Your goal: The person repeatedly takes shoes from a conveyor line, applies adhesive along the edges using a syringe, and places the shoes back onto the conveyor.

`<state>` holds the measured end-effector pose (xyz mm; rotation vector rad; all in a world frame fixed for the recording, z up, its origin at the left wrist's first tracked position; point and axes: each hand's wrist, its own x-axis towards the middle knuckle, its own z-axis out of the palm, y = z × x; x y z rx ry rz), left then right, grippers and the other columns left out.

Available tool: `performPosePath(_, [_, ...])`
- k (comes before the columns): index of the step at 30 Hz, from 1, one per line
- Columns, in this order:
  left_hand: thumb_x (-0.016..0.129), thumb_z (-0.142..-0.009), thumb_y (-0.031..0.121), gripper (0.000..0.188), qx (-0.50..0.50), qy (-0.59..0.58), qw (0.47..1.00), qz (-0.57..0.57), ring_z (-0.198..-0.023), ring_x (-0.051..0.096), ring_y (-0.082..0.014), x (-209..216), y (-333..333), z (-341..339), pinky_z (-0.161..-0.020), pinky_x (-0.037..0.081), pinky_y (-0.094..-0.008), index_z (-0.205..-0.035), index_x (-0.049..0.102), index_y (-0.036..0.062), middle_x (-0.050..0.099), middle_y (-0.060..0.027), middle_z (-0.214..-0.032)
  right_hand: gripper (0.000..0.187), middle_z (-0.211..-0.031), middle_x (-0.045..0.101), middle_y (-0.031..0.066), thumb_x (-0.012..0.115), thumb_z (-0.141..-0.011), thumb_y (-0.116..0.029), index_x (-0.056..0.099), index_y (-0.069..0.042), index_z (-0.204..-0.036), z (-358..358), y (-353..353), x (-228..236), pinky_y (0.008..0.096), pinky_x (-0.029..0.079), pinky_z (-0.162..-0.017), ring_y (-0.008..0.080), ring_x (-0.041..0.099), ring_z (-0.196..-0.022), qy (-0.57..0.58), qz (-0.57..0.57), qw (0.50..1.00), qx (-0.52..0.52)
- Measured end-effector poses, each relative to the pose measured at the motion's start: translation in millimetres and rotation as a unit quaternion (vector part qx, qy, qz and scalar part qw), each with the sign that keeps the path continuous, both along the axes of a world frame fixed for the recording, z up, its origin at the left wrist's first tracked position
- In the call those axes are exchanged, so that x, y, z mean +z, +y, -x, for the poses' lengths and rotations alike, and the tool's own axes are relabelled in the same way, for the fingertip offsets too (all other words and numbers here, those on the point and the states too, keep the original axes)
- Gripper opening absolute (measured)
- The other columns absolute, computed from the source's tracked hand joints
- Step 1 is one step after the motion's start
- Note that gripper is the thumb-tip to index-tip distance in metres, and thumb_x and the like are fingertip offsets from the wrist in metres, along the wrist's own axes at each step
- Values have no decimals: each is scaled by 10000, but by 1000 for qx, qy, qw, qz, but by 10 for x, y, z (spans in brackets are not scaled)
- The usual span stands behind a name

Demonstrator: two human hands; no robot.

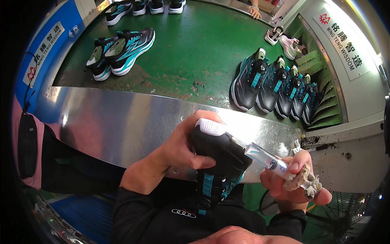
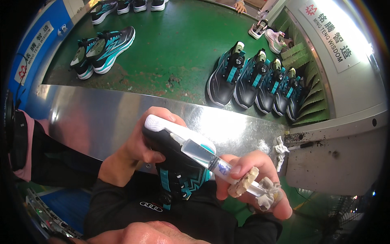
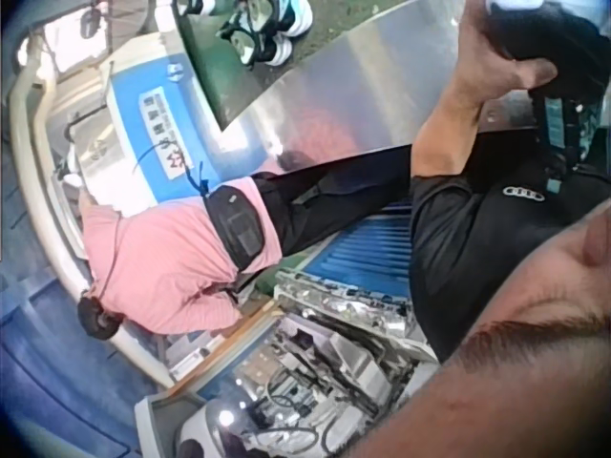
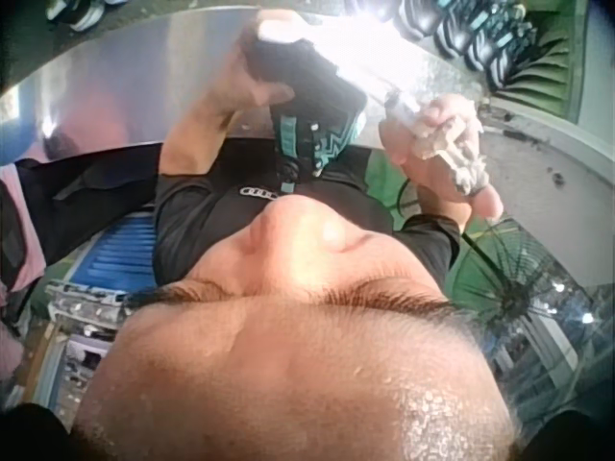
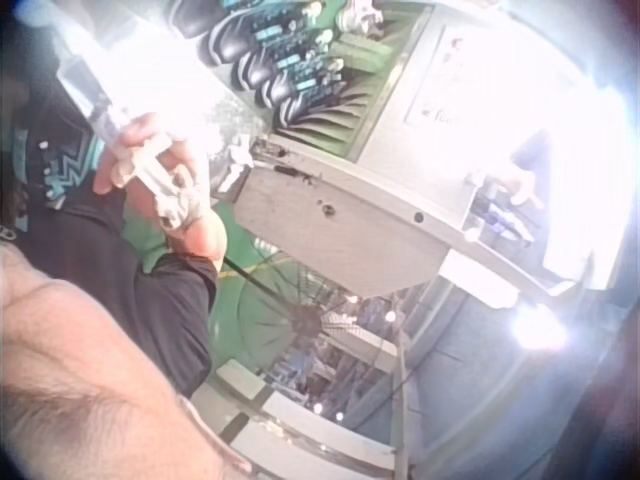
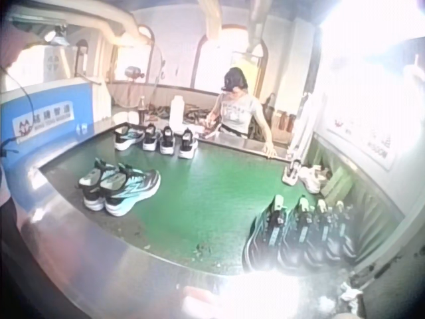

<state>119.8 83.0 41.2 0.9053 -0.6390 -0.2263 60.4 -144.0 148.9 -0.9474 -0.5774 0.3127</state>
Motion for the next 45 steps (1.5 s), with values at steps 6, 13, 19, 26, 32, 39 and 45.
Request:
performPosePath(6, [782,-577,70,725,-5,-14,1000,7,-1012,578,-276,3,-2,2,-853,476,-391,-1206,423,70,572,-206,-1077,829,-990,605,149,685,-699,-618,443,19,-1170,49,-85,-21,421,340,-868,268,575,-869,20,-12,999,38])
performPosePath(13, [786,-565,92,733,6,31,999,20,-1000,579,-267,34,-7,22,-850,477,-387,-1198,416,71,570,-197,-1075,831,-1008,601,150,697,-700,-599,434,24,-1182,37,-122,-46,429,341,-885,283,577,-890,14,-6,999,43])
performPosePath(19, [785,-574,153,717,37,56,998,9,-995,574,-248,26,1,-6,-854,476,-370,-1175,409,46,560,-178,-1089,819,-1030,569,154,688,-723,-587,421,29,-1192,35,-115,-102,362,395,-795,266,555,-911,14,-27,999,32])
performPosePath(26, [780,-604,69,769,5,53,998,20,-1078,528,-198,5,90,-78,-937,428,-348,-1267,389,53,518,-79,-1147,832,-1129,502,149,670,-725,-607,419,30,-1197,39,-230,-304,326,403,-740,241,545,-874,-25,-14,999,30])
performPosePath(32, [790,-621,133,784,47,162,985,34,-1074,549,-225,48,73,-38,-930,448,-364,-1287,389,31,540,-113,-1169,872,-896,562,151,686,-690,-630,423,27,-1199,67,-224,-426,313,388,-735,218,556,-835,-30,-17,999,-1])
performPosePath(39, [718,-664,247,735,67,171,983,1,-1063,577,-268,33,81,-136,-925,468,-379,-1275,416,-28,563,-161,-1170,899,-901,556,146,715,-665,-623,430,42,-1198,83,-295,-613,308,412,-720,221,573,-837,-7,-28,999,-27])
performPosePath(45, [680,-700,258,734,52,213,975,23,-1080,569,-299,-135,159,-224,-932,470,-409,-1307,382,-26,541,-186,-1205,900,-932,549,153,762,-646,-573,440,60,-1199,101,-334,-809,298,438,-726,228,580,-856,3,-50,998,-24])
